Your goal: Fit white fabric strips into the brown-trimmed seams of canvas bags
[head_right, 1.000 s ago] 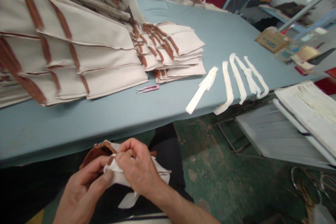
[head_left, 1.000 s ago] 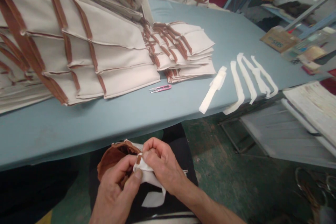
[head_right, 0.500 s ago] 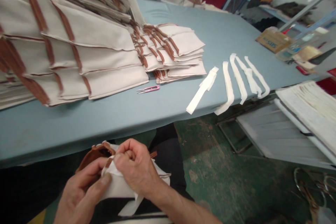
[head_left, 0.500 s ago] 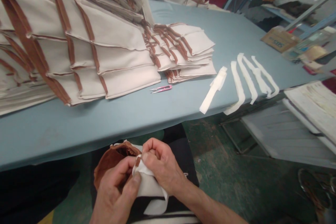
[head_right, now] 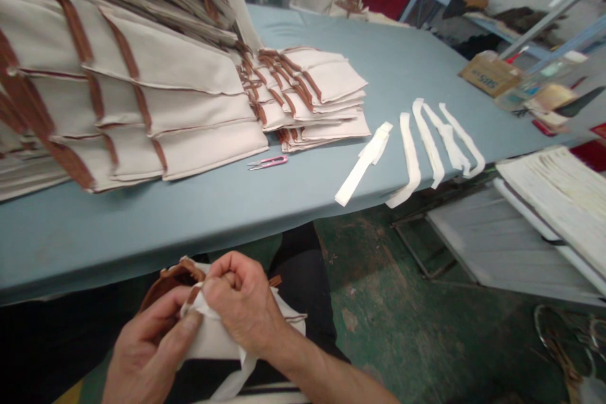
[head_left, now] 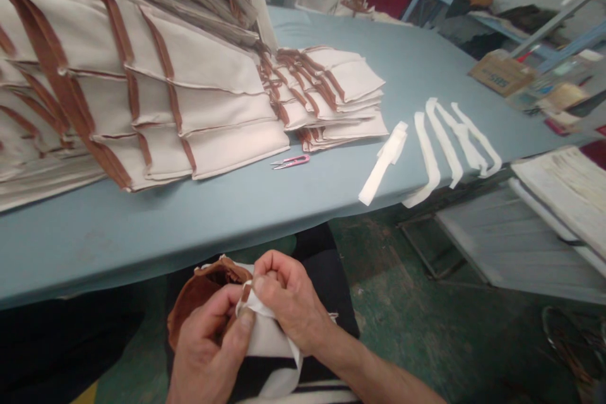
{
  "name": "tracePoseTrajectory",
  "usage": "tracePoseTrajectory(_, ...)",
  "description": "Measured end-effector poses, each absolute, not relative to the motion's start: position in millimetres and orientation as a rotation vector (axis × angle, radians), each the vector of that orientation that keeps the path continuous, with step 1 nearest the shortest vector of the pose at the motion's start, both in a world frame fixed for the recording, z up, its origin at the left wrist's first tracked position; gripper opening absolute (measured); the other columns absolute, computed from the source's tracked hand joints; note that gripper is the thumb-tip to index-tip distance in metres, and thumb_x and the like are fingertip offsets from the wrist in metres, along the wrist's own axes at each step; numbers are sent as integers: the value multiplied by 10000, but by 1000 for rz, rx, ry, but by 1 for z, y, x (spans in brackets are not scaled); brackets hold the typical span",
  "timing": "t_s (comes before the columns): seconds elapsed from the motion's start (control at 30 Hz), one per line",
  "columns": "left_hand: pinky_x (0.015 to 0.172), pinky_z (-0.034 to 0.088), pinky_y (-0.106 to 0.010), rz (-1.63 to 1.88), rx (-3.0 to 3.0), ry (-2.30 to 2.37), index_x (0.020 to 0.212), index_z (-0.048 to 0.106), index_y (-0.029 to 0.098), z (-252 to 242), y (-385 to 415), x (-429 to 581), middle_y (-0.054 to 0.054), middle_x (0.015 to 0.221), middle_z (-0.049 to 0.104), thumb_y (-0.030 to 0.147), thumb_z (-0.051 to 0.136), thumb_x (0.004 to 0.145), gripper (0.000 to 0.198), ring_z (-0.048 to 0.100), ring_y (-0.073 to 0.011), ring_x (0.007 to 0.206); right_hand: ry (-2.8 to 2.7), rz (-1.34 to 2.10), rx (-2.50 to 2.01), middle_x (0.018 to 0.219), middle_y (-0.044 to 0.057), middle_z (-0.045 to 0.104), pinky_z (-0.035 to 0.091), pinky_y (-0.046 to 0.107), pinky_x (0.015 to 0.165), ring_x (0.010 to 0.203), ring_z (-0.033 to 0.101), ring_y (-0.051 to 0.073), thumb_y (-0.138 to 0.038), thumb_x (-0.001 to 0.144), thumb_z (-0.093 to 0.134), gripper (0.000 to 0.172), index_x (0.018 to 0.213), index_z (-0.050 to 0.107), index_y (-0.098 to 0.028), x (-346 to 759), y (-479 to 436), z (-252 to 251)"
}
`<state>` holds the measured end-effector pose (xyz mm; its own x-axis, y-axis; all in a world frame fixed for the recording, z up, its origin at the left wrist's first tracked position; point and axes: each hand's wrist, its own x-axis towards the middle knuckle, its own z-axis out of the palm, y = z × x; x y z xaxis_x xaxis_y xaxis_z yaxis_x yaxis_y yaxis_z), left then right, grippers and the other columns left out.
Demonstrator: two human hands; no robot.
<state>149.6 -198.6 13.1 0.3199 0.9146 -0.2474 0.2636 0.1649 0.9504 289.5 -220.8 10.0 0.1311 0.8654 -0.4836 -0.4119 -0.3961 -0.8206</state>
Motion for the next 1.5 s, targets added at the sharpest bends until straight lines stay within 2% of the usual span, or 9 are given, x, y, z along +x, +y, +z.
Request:
tracePoseTrajectory(0.27,533,436,-226,612,1262,1168,807,750,187,16,-199,149,26,642,633,496,713,825,311,544,-147,558,-494,1500,-1326,558,-102,413,236,213,471,499,302,71,-463,723,645,285,786,524,-213,292,-221,10)
tracePoseTrajectory(0.4,500,373,-207,578,1188,1189,781,710,193,14,-199,148,44,614,593,544,728,814,353,479,-120,529,-502,1516,-1336,555,-103,404,236,213,472,498,302,73,-465,727,639,281,779,515,-218,291,-221,9)
tracePoseTrajectory(0.57,474,304,-196,595,1180,1261,693,659,186,12,-201,148,45,575,570,528,738,816,371,420,-99,501,-504,1521,-1339,568,-96,422,239,213,468,505,303,75,-468,730,641,285,781,514,-218,288,-224,7)
tracePoseTrajectory(0.8,493,336,-191,593,1213,1288,673,644,185,15,-204,152,32,573,600,476,708,834,339,474,-110,511,-490,1507,-1326,588,-92,409,244,216,480,527,306,82,-434,740,624,245,782,516,-218,288,-226,6)
tracePoseTrajectory(1.07,476,296,-180,646,1157,1355,626,640,179,15,-209,156,46,530,545,476,725,772,342,420,-90,485,-493,1529,-1307,602,-91,420,234,219,487,534,294,79,-445,762,666,276,778,508,-219,287,-229,8)
tracePoseTrajectory(1.27,484,268,-185,690,1216,1332,611,607,187,6,-209,155,59,565,484,482,715,825,380,365,-92,519,-494,1534,-1305,613,-90,408,242,214,498,545,304,85,-465,781,691,306,799,508,-221,283,-229,4)
tracePoseTrajectory(1.37,503,304,-215,746,1386,1288,624,618,202,5,-208,154,51,595,515,408,674,880,333,402,-111,539,-492,1510,-1320,640,-65,443,290,208,526,588,373,105,-441,804,653,262,806,510,-221,279,-230,3)
tracePoseTrajectory(1.5,573,400,-240,823,1662,1162,636,597,227,1,-204,149,53,598,554,278,607,940,308,492,-131,553,-451,1501,-1258,700,-47,467,383,226,597,653,421,127,-480,829,668,293,847,524,-225,274,-234,5)
